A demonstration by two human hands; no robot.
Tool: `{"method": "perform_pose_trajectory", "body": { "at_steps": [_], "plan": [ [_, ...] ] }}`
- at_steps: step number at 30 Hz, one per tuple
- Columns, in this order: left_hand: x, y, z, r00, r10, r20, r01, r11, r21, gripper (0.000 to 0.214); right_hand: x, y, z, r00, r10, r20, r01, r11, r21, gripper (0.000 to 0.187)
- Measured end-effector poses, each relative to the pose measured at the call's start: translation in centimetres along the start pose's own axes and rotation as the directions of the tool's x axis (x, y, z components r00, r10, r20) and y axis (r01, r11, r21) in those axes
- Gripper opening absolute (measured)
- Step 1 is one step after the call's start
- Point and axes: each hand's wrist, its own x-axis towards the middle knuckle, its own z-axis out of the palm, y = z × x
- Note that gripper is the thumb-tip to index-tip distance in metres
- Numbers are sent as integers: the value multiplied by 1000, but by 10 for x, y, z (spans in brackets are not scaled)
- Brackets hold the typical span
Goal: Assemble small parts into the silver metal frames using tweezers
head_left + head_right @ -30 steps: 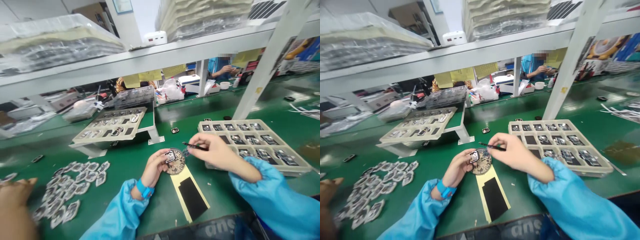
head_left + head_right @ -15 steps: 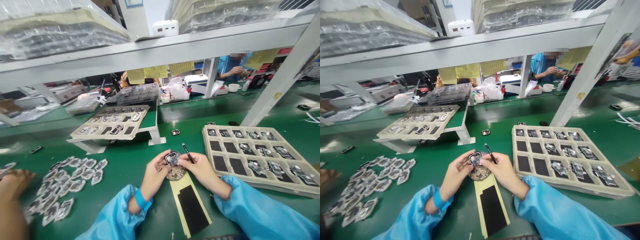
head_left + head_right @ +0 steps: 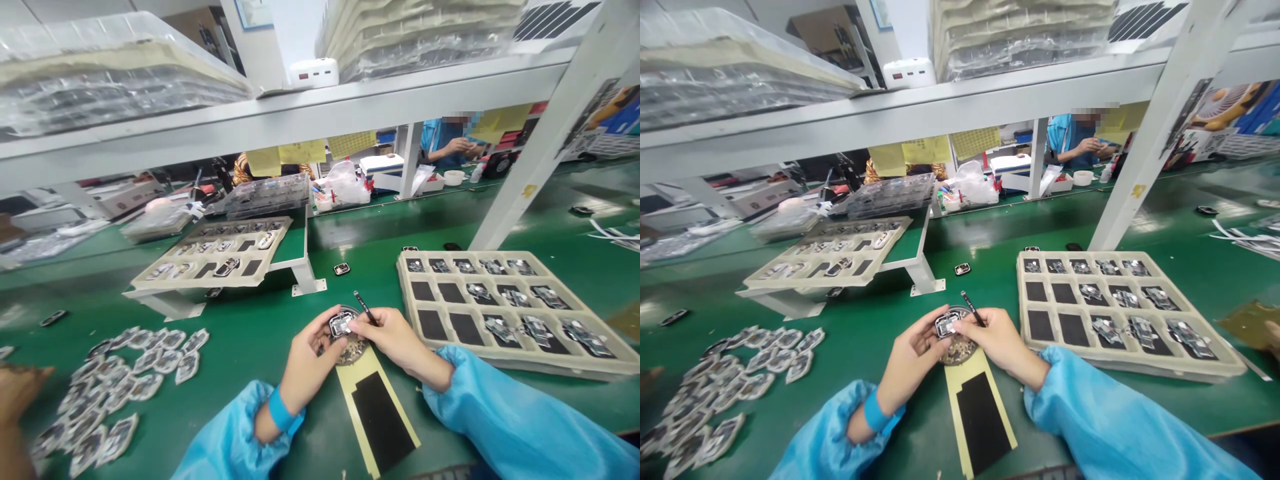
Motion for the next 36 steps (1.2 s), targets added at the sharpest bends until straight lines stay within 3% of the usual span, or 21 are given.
{"method": "perform_pose_trajectory", "body": {
  "at_steps": [7, 11, 14, 19, 23, 29, 34, 36],
  "plan": [
    [-1, 1, -1, 998, 56, -22, -52, 988, 146, 51, 0, 0, -1, 999, 45, 27, -46, 996, 72, 39],
    [-2, 9, 0, 984, 174, -26, -157, 937, 313, 40, -3, -5, 1, 994, 96, 53, -102, 988, 118, 42],
    [-2, 12, 0, 973, 232, -19, -205, 893, 400, 37, -4, -6, 1, 997, 69, 39, -72, 993, 93, 40],
    [-2, 4, -3, 996, 63, -63, -46, 969, 243, 48, -2, -1, 1, 996, -86, -28, 85, 996, -27, 33],
    [-1, 2, -2, 999, 30, -26, -27, 995, 97, 44, -1, 0, 3, 992, -110, -59, 109, 994, -20, 38],
    [0, 2, 2, 999, -34, 28, 35, 997, -66, 39, -5, -2, 9, 993, -115, -9, 116, 988, 101, 30],
    [-1, 0, 3, 998, -3, 64, 6, 999, -52, 32, -7, -3, 10, 981, -117, 155, 98, 987, 124, 16],
    [-1, -1, 3, 998, -9, 69, 10, 1000, -18, 34, -7, -3, 8, 979, -135, 154, 123, 989, 85, 13]
  ]
}}
